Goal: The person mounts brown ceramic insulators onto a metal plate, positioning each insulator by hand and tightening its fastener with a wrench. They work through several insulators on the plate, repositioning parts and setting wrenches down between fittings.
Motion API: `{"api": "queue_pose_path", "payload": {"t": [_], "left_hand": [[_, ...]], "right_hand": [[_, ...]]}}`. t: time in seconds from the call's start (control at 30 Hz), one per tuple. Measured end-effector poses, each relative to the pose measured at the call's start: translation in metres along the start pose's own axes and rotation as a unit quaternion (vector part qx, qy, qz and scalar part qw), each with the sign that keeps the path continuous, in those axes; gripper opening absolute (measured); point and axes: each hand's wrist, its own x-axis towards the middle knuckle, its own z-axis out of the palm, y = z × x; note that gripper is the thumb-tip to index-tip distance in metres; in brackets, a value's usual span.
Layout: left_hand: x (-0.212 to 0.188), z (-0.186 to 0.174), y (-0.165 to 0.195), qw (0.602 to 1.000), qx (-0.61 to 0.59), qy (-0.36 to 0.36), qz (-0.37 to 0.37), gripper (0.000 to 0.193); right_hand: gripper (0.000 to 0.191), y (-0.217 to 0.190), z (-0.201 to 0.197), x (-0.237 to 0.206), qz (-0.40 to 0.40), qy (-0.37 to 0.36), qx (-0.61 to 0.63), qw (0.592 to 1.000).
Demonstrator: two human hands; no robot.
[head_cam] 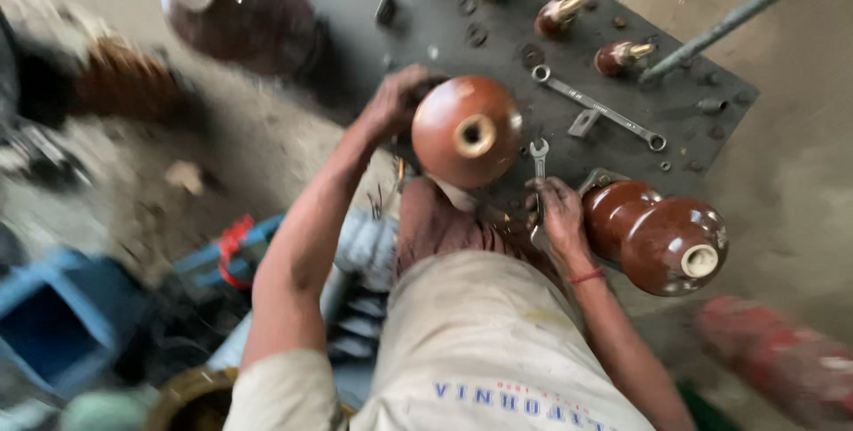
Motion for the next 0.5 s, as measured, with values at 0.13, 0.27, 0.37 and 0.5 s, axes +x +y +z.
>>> {"api": "queue_pose_path", "payload": {"t": [0.13,0.27,0.37,0.5], "left_hand": [[0.010,-0.002,-0.007,0.987,0.120,-0.051,0.097,0.039],[0.015,-0.001,-0.020,0.985,0.093,-0.062,0.128,0.042],[0.011,0.003,-0.024,0.999,0.008,-0.031,0.043,0.037],[0.008,0.001,-0.031,0.998,-0.046,0.027,0.041,0.040]], "right_hand": [[0.027,-0.001,0.004,0.006,-0.001,0.025,0.028,0.999],[0.027,-0.023,0.016,0.001,0.023,0.051,0.042,0.998],[0.029,-0.051,0.026,-0.001,-0.122,0.050,-0.078,0.988],[0.025,-0.086,0.039,0.003,-0.077,0.091,-0.013,0.993]]}}
